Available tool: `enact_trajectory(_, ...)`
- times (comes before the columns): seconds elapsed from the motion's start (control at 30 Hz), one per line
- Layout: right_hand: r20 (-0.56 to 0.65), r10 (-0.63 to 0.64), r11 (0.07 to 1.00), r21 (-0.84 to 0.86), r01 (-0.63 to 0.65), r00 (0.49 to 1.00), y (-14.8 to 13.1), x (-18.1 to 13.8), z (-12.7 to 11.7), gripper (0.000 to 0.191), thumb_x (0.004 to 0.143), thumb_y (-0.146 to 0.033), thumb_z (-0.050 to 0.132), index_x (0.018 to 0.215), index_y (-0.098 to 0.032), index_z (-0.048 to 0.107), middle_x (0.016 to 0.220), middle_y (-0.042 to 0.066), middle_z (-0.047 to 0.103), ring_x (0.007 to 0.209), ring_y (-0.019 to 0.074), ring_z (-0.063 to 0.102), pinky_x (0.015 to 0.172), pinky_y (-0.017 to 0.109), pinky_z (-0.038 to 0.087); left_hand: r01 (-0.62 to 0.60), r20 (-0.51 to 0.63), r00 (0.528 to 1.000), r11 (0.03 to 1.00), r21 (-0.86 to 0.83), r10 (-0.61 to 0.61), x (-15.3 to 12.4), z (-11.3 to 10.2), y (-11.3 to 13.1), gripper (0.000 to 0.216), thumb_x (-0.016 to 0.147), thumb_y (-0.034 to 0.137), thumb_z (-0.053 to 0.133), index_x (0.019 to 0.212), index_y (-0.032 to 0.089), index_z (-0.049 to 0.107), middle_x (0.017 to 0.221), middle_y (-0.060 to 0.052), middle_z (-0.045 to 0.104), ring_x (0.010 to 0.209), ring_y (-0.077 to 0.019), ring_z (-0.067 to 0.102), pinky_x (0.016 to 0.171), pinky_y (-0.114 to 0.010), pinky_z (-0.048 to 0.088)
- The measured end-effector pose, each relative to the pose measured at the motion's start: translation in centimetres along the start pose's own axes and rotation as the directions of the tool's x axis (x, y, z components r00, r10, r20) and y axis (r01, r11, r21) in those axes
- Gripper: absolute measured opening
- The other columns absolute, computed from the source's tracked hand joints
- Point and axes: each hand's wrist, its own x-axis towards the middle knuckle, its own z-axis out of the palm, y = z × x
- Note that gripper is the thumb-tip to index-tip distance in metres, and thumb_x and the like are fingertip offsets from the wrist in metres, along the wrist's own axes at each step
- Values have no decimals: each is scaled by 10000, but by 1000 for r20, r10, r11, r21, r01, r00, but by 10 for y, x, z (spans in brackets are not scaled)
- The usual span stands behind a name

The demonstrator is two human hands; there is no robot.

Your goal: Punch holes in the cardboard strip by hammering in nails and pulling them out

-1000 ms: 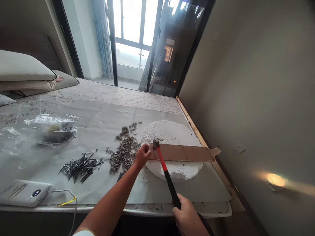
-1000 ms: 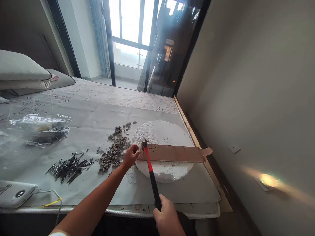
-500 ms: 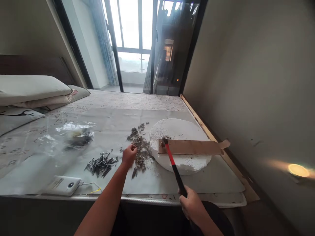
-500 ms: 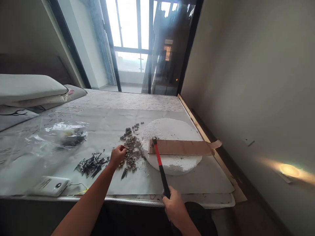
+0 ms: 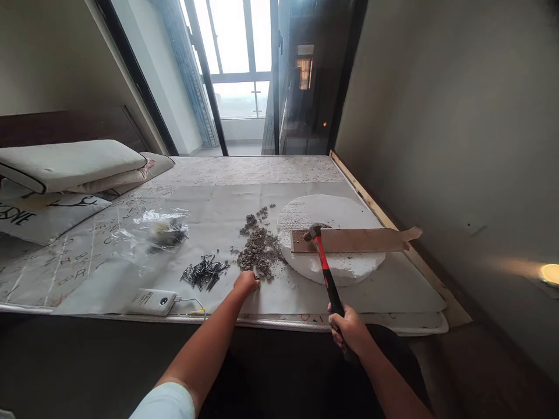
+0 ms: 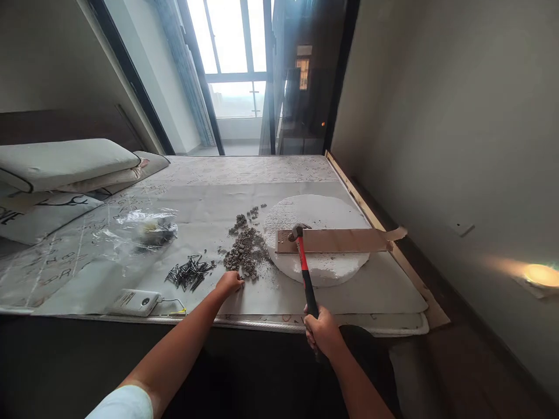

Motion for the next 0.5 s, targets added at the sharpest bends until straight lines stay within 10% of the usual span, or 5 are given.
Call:
enact_trajectory(0.37, 12, 11, 999, 30, -12, 1000, -2, 5, -6, 248, 573, -277, 434, 799, -226, 344, 384, -163, 323, 257, 55, 281, 259, 173, 253, -51, 0, 999, 942, -332, 54, 8, -30, 18, 144, 687, 247, 524, 580, 151, 532, 529, -26, 598, 488, -114, 553, 463, -203, 412)
enact_trajectory(0.5, 16, 14, 999, 48, -14, 1000, -8, 5, -5, 254, 580, -270, 436, 812, -225, 342, 408, -159, 337, 267, 50, 282, 263, 170, 261, -102, -7, 988, 617, -780, 153, 6, -38, 49, 257, 629, 361, 631, 738, 132, 587, 593, -13, 612, 521, -107, 567, 532, -242, 486)
